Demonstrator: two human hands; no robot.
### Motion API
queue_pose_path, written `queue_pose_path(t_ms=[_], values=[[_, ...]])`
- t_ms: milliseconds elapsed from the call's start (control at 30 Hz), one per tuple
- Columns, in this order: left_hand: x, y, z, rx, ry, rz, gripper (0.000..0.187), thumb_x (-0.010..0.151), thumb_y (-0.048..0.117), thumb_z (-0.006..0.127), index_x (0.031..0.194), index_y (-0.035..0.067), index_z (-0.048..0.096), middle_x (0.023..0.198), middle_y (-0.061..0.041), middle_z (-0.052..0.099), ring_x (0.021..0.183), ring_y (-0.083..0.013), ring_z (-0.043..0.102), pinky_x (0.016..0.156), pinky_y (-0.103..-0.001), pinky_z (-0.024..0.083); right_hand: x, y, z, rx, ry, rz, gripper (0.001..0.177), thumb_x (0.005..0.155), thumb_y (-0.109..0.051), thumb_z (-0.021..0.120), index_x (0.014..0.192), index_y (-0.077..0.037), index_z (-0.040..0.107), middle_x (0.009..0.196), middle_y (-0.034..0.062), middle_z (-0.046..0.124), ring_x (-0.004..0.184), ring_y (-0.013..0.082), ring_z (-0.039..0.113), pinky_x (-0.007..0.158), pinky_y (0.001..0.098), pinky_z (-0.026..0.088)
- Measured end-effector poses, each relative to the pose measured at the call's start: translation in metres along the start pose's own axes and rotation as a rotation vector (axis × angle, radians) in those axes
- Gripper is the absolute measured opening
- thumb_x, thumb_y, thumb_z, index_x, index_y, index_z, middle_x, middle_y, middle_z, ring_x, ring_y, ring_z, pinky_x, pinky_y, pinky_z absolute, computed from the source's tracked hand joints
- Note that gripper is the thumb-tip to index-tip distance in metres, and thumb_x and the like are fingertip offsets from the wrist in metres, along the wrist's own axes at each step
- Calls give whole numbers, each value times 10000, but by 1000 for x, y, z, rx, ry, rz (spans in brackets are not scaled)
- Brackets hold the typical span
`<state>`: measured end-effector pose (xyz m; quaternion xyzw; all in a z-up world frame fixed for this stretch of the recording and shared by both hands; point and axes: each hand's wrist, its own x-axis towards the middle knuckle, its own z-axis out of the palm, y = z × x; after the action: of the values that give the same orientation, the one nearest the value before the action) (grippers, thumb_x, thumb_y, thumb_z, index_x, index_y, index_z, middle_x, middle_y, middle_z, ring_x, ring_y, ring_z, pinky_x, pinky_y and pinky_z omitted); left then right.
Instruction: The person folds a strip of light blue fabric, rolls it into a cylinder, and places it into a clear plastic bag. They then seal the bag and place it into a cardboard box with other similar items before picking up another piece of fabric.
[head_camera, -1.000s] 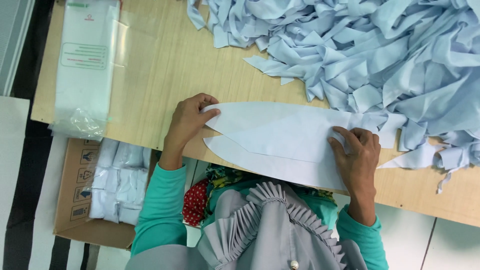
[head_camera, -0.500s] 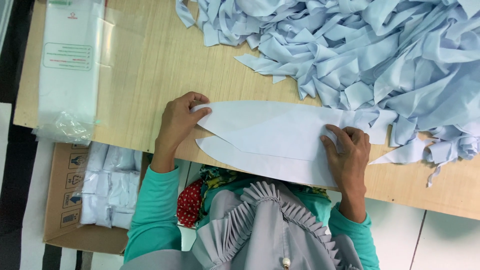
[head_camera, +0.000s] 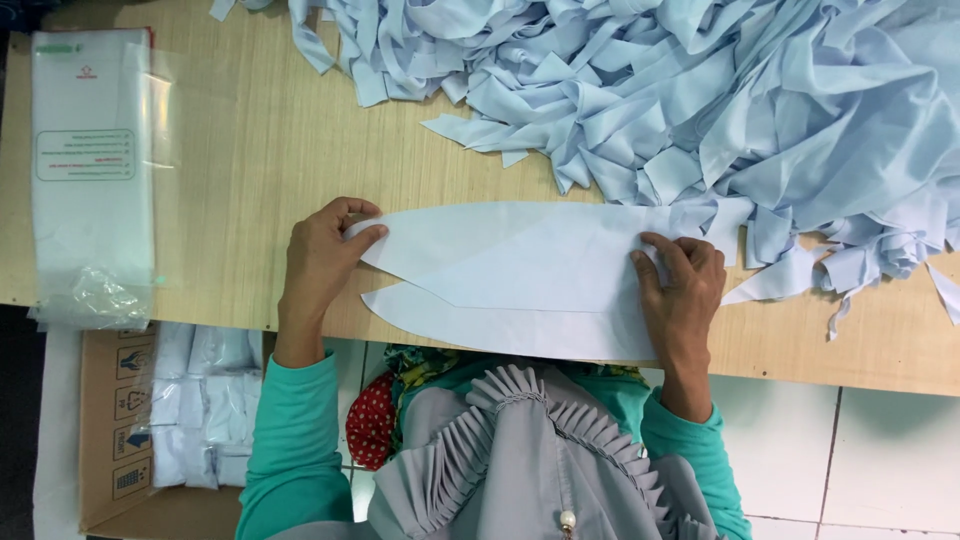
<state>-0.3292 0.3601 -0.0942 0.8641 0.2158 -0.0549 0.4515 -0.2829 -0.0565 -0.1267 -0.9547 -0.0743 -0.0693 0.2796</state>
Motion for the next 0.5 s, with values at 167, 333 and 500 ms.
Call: queue_pose_path(t_ms=[167,333,500], values=[[-5,12,-1,105,64,15,312,918,134,803,1194,23,708,919,-203,646,799,-277,613,631,-375,497,-1,5,-11,49,8,33,187,1046,-137,745,1227,-127,786,1049,138,589,1059,288,567,900,393,452],[-26,11,23,282,262,289,342,887,45,824,1195,-27,694,1178,-202,500,997,-367,573,764,-465,548,-16,1,-26,88,-27,-83,190,1001,-97,777,1188,-122,795,985,86,562,977,242,529,876,372,459],[-62,-30,83,297,225,951,147,991,278,679,1076,183,751,1203,-111,649,1112,-273,639,900,-393,529,-50,8,-27,-8,-177,-407,425,829,-337,824,1245,-279,758,1231,25,655,1090,218,519,911,368,399]])
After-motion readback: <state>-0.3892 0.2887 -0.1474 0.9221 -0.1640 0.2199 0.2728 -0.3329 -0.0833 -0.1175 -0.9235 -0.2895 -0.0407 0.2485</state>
